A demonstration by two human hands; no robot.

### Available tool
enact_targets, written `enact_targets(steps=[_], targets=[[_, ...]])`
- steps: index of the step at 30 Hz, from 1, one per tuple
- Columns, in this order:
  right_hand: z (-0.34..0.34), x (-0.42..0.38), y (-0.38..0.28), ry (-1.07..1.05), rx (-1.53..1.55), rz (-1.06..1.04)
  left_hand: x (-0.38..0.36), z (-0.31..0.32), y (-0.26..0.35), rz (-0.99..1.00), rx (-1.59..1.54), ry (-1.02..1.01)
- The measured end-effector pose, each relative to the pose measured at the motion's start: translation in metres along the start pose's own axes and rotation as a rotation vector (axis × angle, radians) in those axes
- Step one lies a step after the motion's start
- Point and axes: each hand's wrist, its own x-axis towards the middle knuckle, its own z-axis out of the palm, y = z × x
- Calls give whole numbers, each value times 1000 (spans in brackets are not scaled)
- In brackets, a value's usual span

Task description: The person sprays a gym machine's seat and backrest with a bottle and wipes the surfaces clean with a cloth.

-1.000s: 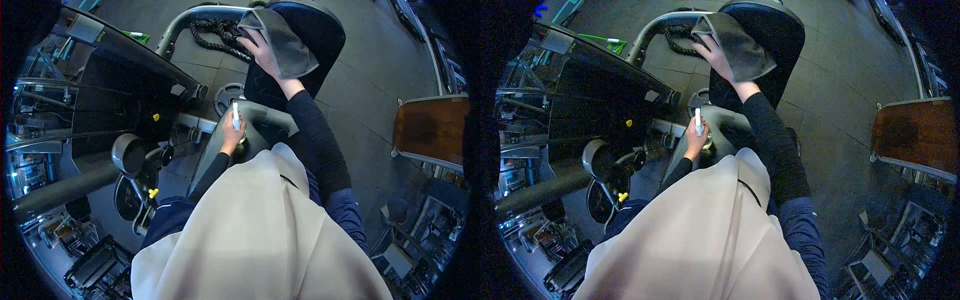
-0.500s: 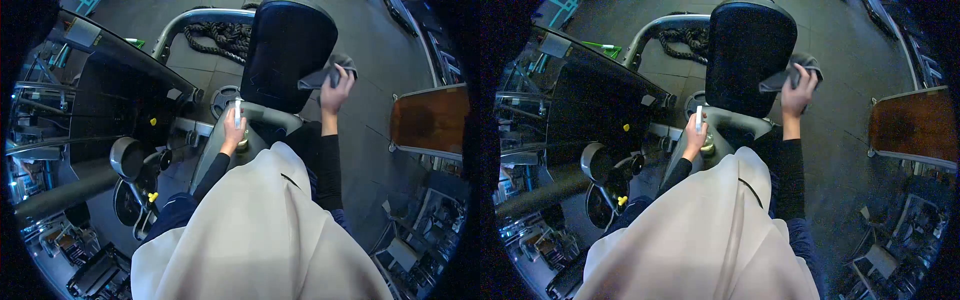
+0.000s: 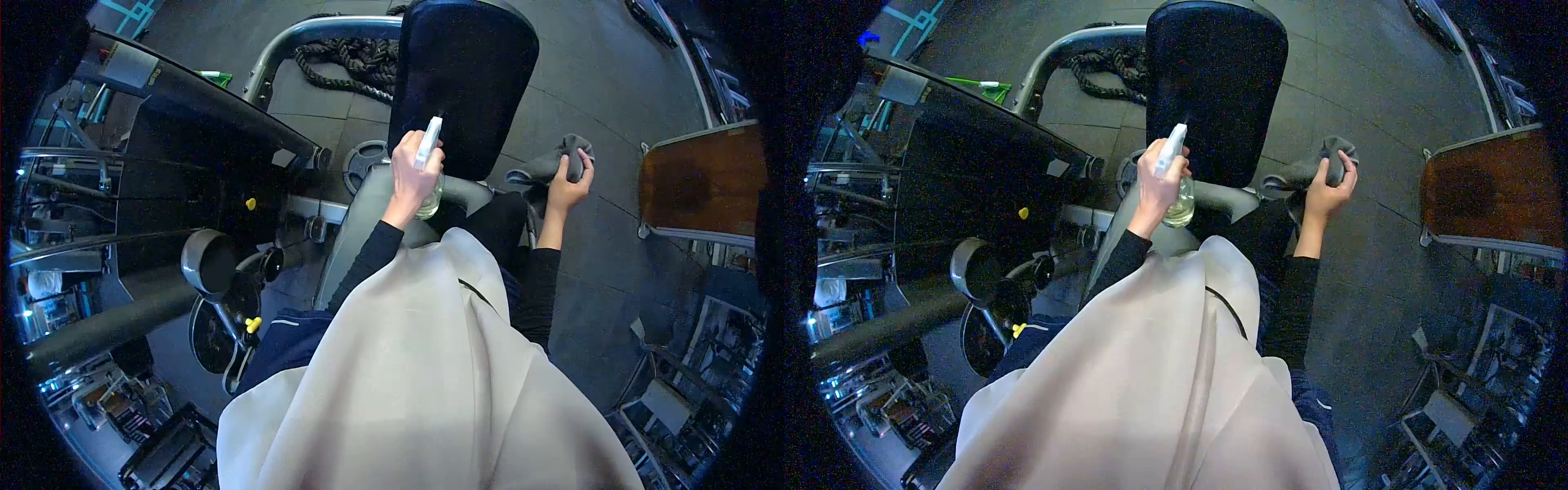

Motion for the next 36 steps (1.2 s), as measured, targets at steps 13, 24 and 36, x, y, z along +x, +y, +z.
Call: enact_targets(steps=[13, 24, 36], targets=[[-7, 3, -8, 24, 71, 122, -15, -13, -2, 199, 179, 70], [-8, 5, -8, -10, 71, 129, -27, -15, -13, 143, 163, 78], [-8, 7, -6, -11, 72, 124, -45, 3, -2, 135, 147, -86]])
